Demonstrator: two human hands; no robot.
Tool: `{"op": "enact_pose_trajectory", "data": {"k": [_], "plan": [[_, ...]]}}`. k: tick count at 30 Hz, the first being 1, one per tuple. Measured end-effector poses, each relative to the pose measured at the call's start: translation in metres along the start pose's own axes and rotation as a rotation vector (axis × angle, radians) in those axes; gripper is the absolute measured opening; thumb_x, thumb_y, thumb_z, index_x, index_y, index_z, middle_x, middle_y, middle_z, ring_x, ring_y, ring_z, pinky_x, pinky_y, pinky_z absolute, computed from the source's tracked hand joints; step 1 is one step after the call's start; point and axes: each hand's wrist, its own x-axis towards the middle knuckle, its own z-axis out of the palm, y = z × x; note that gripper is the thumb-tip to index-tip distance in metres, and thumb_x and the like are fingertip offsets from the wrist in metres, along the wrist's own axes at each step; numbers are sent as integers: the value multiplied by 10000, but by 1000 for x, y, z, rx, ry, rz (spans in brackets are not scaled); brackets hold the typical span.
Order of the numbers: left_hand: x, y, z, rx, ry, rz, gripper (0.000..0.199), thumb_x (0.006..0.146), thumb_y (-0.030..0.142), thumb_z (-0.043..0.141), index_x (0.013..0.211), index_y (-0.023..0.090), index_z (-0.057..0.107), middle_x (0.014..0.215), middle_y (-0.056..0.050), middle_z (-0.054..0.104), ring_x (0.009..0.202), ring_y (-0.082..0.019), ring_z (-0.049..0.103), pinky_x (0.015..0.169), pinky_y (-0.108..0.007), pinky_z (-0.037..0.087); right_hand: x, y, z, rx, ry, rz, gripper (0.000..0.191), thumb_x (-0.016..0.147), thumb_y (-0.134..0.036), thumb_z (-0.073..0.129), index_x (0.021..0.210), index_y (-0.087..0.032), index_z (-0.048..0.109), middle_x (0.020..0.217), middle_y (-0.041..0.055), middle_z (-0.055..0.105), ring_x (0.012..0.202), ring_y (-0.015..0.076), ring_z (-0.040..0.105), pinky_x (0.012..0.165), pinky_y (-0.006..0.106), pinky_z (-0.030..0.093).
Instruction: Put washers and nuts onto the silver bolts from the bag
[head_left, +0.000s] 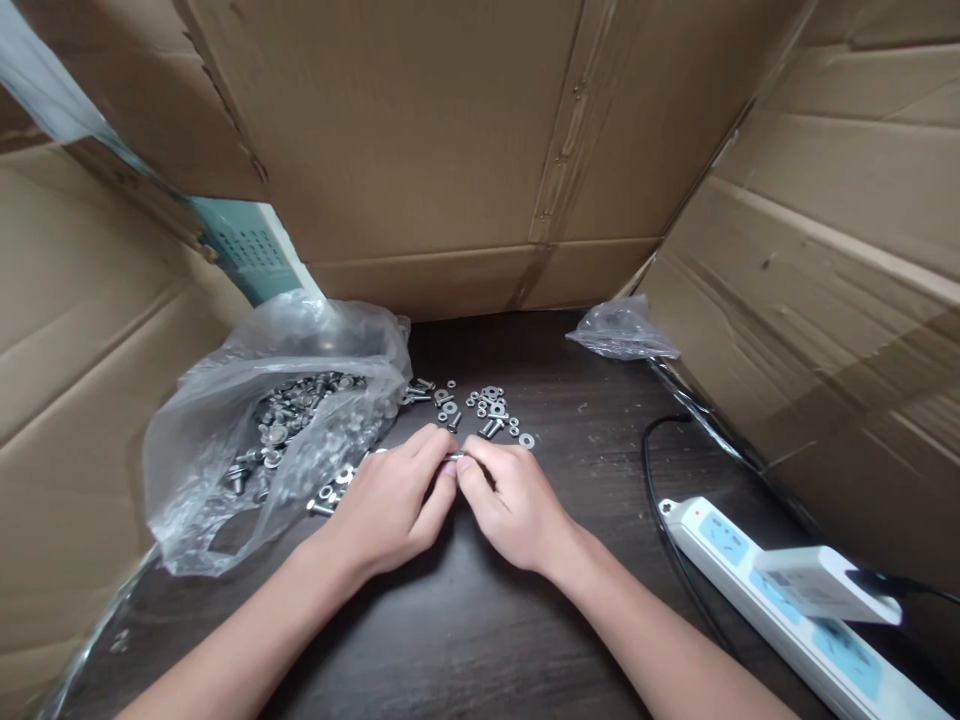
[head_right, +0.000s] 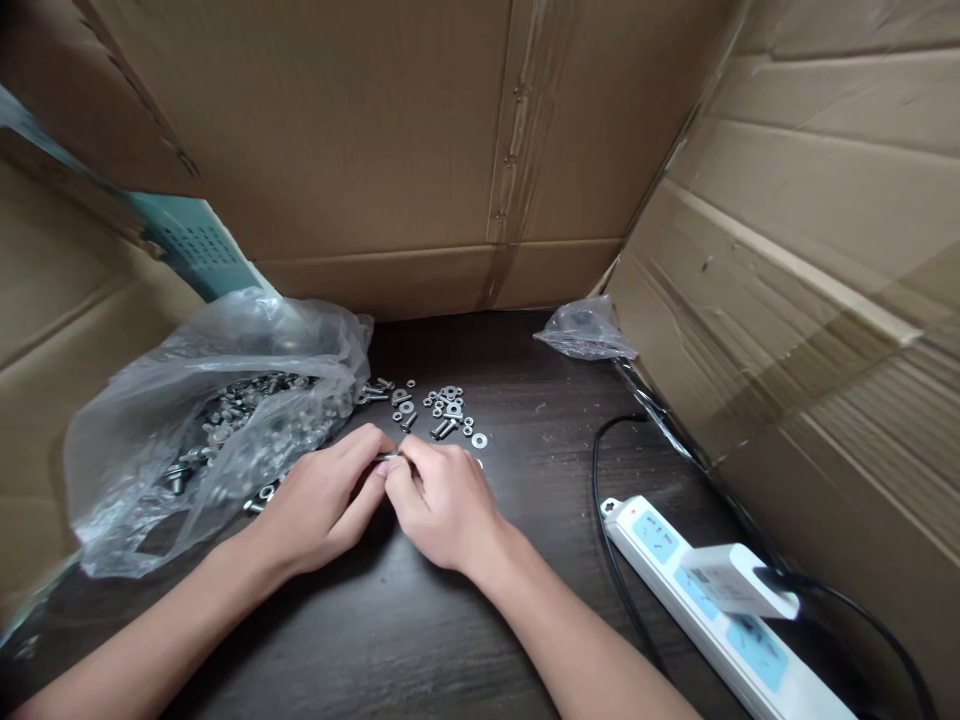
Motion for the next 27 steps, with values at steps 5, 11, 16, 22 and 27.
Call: {"op": "enact_pose_trajectory", "data": {"k": [5, 11, 16, 22, 27], "plan": [[1, -3, 3, 40, 13, -13, 206, 1017, 310, 342, 1004, 208, 521, 928, -19, 588, 794, -188, 602, 660, -317, 401, 1, 1, -1, 22, -4, 48, 291, 1002, -292, 390, 729, -191, 384, 673, -18, 507, 626, 125, 432, 625, 276, 261], [2, -2, 3, 29, 15, -17, 229, 1029, 320, 339, 982, 211, 534, 903, -10, 601, 772, -175, 599, 644, -302, 383, 3, -1, -2, 108, 27, 60, 301, 1017, -330, 382, 749, -193, 391, 697, -18, 500, 659, 129, 439, 650, 277, 291], [1, -1, 2, 29, 58, 27, 244, 1030, 292, 337, 872, 195, 495, 808, -4, 562, 672, -153, 519, 614, -295, 344, 2, 1, 0, 172, -15, 74, 396, 1056, -430, 309, 744, -195, 373, 696, -14, 483, 652, 132, 421, 638, 285, 295], [1, 0, 0, -16, 75, 53, 215, 1026, 257, 356, 866, 195, 486, 794, 6, 554, 663, -142, 508, 613, -290, 346, -1, 5, 3, 149, -12, 67, 471, 1070, -530, 215, 789, -205, 407, 721, 0, 513, 661, 144, 457, 638, 290, 302], [1, 0, 0, -31, 69, 38, 218, 1030, 271, 356, 877, 194, 492, 807, 3, 563, 683, -144, 523, 620, -293, 353, -2, 0, -1, 8, -52, 96, 429, 1067, -511, 210, 825, -214, 403, 700, -8, 511, 636, 150, 448, 654, 297, 295]]}}
